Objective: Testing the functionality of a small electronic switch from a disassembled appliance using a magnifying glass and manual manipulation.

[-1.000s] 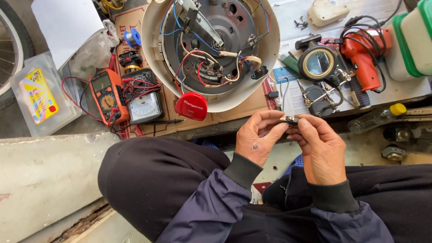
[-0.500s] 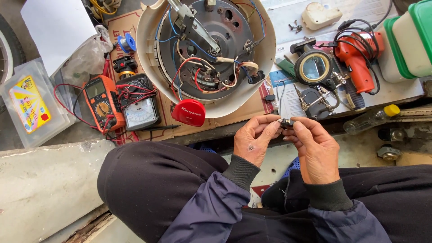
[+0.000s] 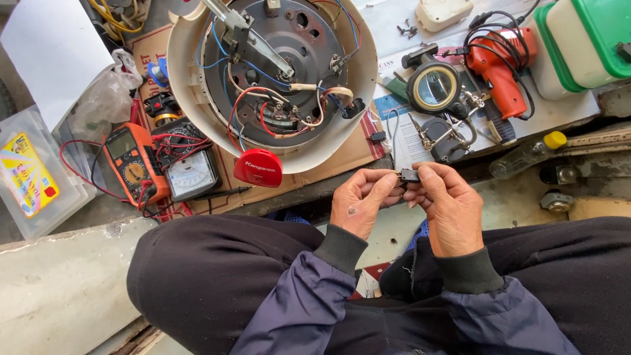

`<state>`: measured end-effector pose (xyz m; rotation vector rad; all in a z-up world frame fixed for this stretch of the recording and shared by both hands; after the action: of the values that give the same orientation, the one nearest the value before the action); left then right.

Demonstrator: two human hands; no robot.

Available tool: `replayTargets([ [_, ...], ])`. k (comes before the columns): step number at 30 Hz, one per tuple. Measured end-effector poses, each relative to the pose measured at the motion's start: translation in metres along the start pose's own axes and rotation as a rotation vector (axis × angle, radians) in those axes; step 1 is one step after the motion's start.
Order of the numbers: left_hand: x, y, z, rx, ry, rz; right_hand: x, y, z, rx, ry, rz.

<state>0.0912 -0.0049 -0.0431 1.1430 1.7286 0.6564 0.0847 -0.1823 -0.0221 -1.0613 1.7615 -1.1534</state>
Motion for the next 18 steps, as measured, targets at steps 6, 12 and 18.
replayTargets([
  [6,-0.002,0.002,-0.001,-0.001,-0.01,0.005,-0.006,-0.009,-0.003,0.041,0.003,-0.007],
  [12,-0.019,0.024,-0.01,-0.097,-0.077,0.145,0.014,-0.001,0.009,0.054,0.052,0.002],
  [18,-0.014,0.044,-0.014,-0.271,-0.043,0.37,0.012,-0.009,0.007,0.062,0.06,-0.019],
])
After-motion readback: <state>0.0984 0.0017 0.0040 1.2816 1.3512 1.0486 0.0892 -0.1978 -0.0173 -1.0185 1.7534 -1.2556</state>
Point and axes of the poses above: each hand's wrist, its own z-axis towards the middle knuckle, its own x-axis out of the back of the hand, y = z × x, the point moved 10 cm from there along z, towards the middle knuckle, and after that the axes turned 2 degrees about -z, right-handed, at the moved point
